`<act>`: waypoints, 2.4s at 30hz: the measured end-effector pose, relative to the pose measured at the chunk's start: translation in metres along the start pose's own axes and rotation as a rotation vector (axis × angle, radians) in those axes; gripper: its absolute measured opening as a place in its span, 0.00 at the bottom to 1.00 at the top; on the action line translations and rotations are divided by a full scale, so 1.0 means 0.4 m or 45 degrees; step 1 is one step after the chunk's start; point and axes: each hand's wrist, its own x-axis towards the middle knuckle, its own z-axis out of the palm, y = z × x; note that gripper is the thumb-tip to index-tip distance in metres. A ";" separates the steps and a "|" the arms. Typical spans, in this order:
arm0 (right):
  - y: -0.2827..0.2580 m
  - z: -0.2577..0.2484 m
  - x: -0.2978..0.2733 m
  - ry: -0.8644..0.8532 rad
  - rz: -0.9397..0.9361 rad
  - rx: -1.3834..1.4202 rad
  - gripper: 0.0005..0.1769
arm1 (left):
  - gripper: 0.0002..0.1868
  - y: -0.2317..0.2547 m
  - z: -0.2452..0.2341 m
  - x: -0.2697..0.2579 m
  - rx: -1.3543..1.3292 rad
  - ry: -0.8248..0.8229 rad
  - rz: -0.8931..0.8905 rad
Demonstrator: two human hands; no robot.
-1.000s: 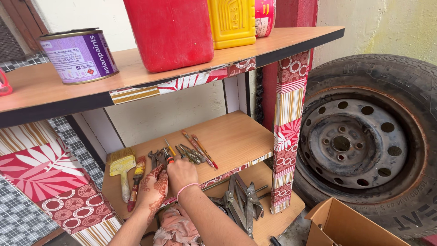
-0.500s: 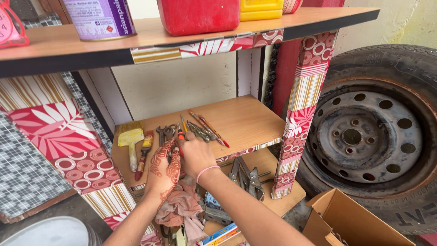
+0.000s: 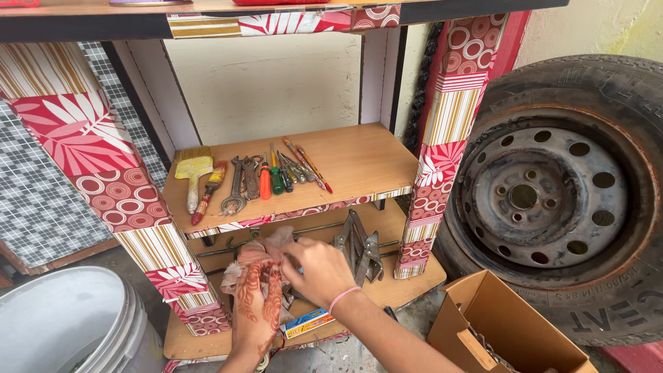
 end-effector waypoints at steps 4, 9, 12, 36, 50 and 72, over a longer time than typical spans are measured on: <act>0.011 0.063 -0.107 -0.118 0.087 0.133 0.10 | 0.15 -0.150 0.062 -0.148 0.095 -0.138 -0.266; 0.037 0.174 -0.246 -0.334 0.154 0.158 0.10 | 0.17 -0.368 0.122 -0.293 0.350 -0.390 -0.595; 0.061 0.253 -0.314 -0.554 0.219 0.097 0.09 | 0.20 -0.471 0.135 -0.365 0.544 -0.565 -0.764; 0.159 0.207 -0.454 -0.655 0.342 0.197 0.11 | 0.41 -0.485 0.171 -0.413 0.690 -0.787 -0.816; 0.015 0.106 -0.285 -0.260 0.958 1.029 0.38 | 0.34 -0.003 0.009 -0.208 0.223 -0.404 -0.204; 0.051 -0.077 -0.161 -0.457 0.774 2.762 0.28 | 0.37 -0.113 0.020 0.016 -1.042 -0.482 -0.535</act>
